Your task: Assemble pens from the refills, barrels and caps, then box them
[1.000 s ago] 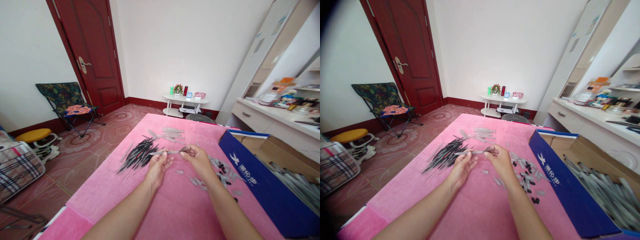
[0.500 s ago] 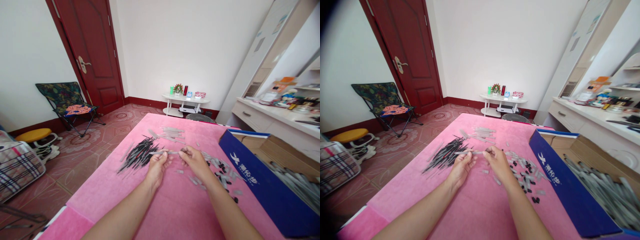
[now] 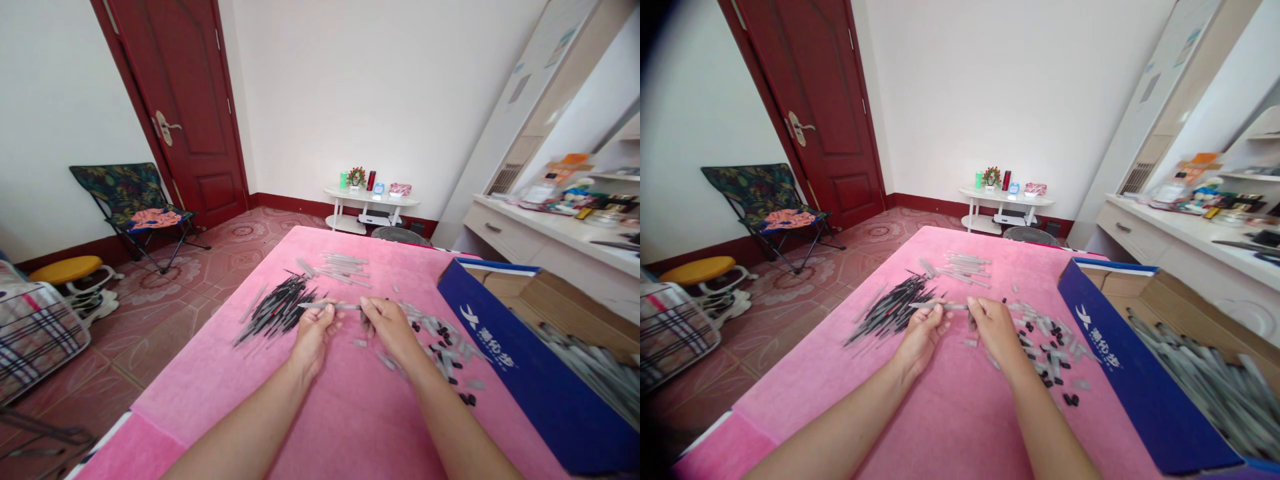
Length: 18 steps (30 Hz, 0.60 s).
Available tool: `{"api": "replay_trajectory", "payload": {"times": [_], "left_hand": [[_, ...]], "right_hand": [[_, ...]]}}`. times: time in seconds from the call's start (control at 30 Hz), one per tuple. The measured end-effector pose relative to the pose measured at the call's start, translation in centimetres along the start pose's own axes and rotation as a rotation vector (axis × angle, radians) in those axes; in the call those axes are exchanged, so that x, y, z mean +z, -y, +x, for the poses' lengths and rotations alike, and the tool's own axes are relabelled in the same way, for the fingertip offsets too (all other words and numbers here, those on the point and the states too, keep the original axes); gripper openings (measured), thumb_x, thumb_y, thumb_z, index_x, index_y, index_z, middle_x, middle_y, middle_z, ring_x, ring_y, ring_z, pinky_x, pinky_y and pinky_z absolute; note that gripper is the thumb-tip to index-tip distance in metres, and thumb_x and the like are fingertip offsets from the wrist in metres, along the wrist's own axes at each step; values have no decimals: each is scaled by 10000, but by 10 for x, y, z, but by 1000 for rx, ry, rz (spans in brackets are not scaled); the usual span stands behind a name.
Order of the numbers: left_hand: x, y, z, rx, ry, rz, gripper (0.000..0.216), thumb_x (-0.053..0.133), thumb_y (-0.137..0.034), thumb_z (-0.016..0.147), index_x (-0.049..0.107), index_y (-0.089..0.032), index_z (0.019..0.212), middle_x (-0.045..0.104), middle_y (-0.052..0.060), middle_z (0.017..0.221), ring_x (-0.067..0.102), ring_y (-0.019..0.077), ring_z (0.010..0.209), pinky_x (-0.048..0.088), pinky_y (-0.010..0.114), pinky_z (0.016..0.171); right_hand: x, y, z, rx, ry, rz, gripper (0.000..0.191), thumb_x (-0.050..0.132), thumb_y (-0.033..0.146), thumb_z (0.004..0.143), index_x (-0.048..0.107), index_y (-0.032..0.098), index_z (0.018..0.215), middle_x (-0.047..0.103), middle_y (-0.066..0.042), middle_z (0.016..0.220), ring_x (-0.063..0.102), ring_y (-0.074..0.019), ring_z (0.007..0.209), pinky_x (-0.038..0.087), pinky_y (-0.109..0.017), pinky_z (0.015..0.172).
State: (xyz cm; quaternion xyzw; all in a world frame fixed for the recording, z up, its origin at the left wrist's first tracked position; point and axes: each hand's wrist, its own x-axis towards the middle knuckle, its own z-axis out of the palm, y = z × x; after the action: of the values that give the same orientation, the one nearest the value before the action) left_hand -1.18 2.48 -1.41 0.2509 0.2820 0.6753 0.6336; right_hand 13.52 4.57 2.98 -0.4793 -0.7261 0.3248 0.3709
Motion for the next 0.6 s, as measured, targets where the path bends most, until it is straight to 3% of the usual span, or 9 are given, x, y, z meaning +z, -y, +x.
{"api": "replay_trajectory", "payload": {"times": [0.17, 0.33, 0.5, 0.6], "left_hand": [[1, 0, 0, -4, -2, 3, 223, 670, -247, 665, 604, -151, 855, 630, 14, 794, 592, 90, 662, 460, 171, 556], [1, 0, -1, -1, 2, 8, 247, 686, -258, 644, 605, -149, 851, 641, 26, 816, 592, 93, 661, 454, 174, 554], [1, 0, 0, -3, -23, 11, 265, 697, -266, 629, 607, -150, 849, 637, 22, 802, 586, 93, 657, 448, 173, 548], [1, 0, 0, -8, -19, 13, 261, 692, -267, 635, 601, -150, 849, 636, 28, 812, 583, 93, 658, 444, 167, 540]], "right_hand": [[0, 1, 0, -31, -20, 31, 195, 478, 352, 779, 509, 172, 710, 539, 26, 587, 515, -100, 481, 378, -203, 478], [0, -1, 0, 4, 9, -38, 396, 347, 402, 837, 497, 164, 558, 512, 10, 486, 487, -103, 454, 355, -208, 469], [-1, -1, -1, -43, -9, -8, 186, 511, 340, 751, 517, 167, 683, 547, 20, 596, 498, -98, 508, 355, -196, 484], [-1, -1, -2, -14, 49, -27, 310, 423, 362, 803, 488, 168, 569, 505, 19, 494, 480, -100, 471, 344, -201, 477]]}}
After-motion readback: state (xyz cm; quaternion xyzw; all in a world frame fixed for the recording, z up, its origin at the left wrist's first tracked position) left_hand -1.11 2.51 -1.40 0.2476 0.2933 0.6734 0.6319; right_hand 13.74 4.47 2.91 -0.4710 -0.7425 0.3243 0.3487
